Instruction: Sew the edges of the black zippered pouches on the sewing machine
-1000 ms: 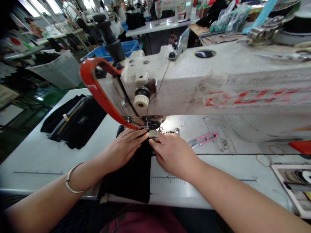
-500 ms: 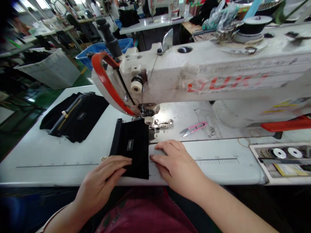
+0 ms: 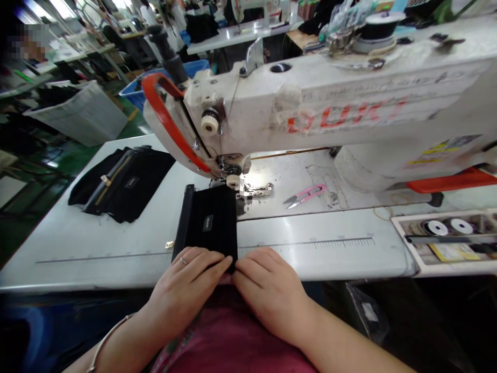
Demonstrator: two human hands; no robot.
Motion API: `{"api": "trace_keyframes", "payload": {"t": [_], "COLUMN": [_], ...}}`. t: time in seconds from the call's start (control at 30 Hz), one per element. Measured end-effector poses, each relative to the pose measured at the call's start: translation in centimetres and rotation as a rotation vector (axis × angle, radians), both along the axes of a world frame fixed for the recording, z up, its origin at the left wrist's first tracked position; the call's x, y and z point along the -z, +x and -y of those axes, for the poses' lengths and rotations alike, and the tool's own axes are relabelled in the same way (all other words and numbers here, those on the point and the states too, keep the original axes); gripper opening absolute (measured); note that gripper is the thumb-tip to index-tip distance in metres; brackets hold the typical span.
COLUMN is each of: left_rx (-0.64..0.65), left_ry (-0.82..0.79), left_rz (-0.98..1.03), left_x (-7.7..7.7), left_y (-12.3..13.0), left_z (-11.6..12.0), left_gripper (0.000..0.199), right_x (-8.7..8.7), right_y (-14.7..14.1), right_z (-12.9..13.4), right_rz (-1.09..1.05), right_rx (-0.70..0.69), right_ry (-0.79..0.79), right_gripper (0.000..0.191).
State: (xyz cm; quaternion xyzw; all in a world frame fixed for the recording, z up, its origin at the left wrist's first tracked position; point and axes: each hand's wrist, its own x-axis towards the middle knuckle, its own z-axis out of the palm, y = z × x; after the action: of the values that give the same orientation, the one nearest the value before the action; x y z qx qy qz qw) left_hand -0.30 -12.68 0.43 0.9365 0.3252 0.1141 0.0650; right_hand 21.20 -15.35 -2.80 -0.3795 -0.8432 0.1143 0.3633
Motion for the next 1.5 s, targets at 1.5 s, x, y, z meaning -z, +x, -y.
{"api": "trace_keyframes", "payload": {"t": [1.5], "left_rx": [0.142], "left_ry": [-0.094], "left_rz": [0.292], "left_x": [0.0], "left_y": [0.1], "left_z": [-1.8], "left_gripper": [0.019], "right_x": [-1.7], "right_y": [1.3], "right_z": [-1.4], "right_rz": [0.117], "right_rx": [-0.128], "right_ry": [-0.002], "right_gripper": [0.026]}}
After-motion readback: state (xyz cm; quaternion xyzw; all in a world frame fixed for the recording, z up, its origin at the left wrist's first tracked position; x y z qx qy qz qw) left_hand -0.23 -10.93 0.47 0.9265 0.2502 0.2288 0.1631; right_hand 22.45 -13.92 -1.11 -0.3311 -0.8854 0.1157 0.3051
